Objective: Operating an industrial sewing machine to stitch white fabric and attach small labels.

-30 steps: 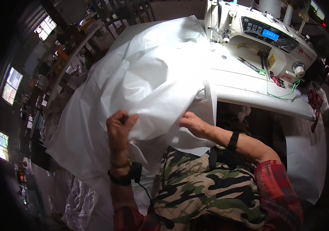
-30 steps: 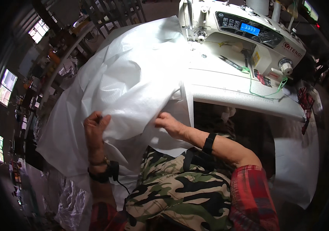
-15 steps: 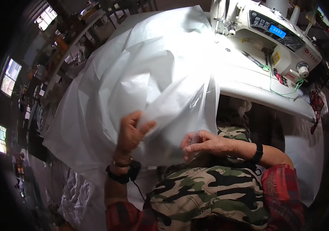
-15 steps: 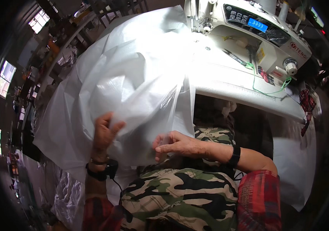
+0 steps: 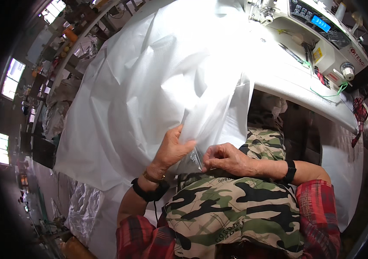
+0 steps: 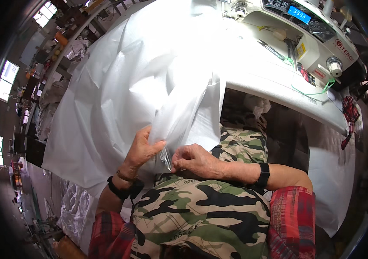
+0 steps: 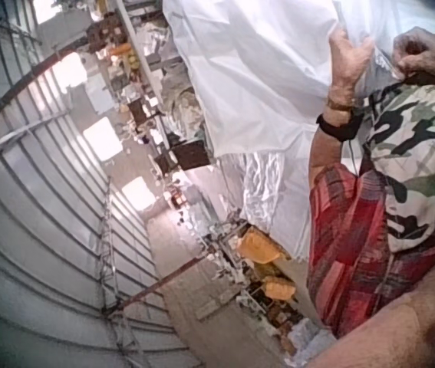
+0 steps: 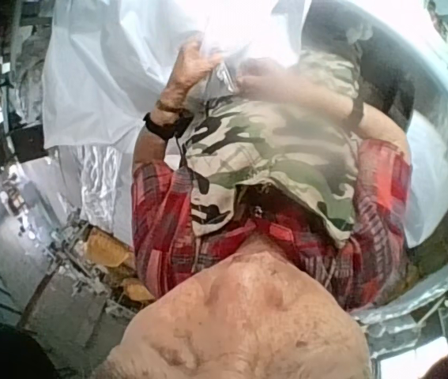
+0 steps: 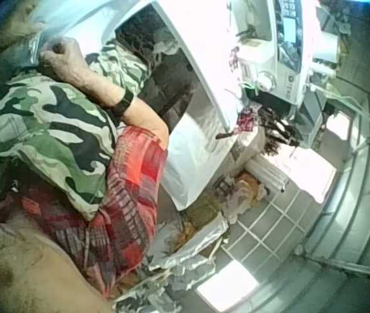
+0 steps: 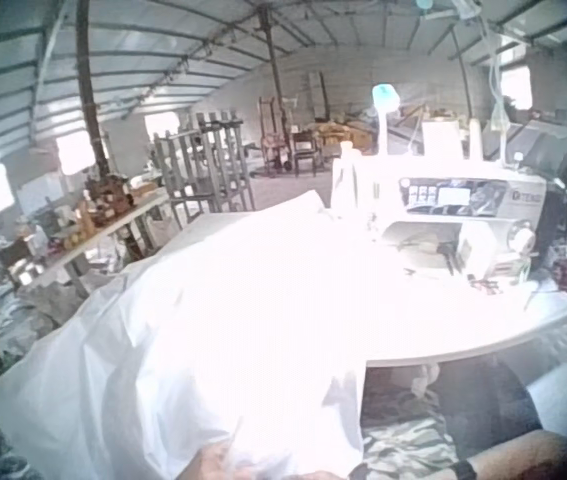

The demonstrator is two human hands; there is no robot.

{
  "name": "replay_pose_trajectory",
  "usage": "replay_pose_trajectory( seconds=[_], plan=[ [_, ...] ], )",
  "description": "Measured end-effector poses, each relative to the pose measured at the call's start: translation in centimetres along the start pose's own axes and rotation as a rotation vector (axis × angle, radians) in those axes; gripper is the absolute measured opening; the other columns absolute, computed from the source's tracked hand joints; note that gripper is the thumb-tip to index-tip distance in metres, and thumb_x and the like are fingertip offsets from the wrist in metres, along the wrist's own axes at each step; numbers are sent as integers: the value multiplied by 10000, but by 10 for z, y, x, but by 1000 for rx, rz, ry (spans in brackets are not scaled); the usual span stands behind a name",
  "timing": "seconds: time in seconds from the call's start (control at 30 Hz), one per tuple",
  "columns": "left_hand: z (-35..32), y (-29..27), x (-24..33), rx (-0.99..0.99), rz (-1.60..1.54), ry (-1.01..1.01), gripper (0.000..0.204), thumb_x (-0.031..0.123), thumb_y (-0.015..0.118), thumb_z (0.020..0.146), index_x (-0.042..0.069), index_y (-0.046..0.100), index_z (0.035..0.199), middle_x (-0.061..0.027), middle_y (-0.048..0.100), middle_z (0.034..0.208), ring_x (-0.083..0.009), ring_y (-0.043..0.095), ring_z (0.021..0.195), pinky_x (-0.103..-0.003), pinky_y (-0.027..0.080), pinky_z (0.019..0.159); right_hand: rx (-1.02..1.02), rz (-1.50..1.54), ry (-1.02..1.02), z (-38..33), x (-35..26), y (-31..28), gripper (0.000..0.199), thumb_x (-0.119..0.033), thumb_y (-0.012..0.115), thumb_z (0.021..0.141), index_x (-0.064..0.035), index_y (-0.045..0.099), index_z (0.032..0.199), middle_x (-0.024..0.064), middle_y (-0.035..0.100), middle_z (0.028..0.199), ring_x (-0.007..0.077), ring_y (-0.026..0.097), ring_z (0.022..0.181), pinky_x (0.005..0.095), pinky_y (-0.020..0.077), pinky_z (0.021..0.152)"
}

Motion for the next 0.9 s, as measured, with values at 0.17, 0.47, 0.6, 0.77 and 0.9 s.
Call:
replay_pose_trajectory(
  seconds=[0.17,0.47,0.6,0.77,0.9],
  plan=[
    [1,20,-17,20,108,42,292,24,632,828,-42,621,1112,-48,664,897,-102,590,795,-271,501,722,33,-344,-32,-8,-10,13,171,-140,589,960,24,631,982,91,683,851,154,634,783,302,506,731],
    [-21,15,-17,232,314,297,196,31,719,806,-17,581,936,-171,575,685,-315,564,574,-350,445,550,-49,-421,-124,1,-27,30,190,-195,586,915,-8,607,941,130,651,788,229,622,721,365,488,673],
    [-36,0,-13,354,230,253,138,38,714,842,-18,595,885,-92,578,676,-199,530,561,-311,432,546,-9,-538,-172,2,-20,30,183,-201,583,944,-20,608,945,130,655,750,252,634,666,374,496,629],
    [-49,-3,-11,160,286,351,91,40,703,869,-18,640,898,-56,601,733,-128,531,628,-274,443,590,29,-715,-172,3,-25,36,208,-240,590,934,-34,576,914,195,635,729,392,636,712,464,498,648],
    [-56,-5,-28,57,85,137,63,21,670,875,-21,637,910,-65,603,770,-136,548,662,-264,453,626,23,-742,-178,8,-28,43,204,-233,593,926,-30,575,925,204,635,744,406,638,740,481,500,675]
  ],
)
Point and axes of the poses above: each hand's wrist, its own z-axis towards the middle knuckle, its own y-axis out of the palm, x = y × z, the point moved 3 cm from there along z, towards the middle knuckle
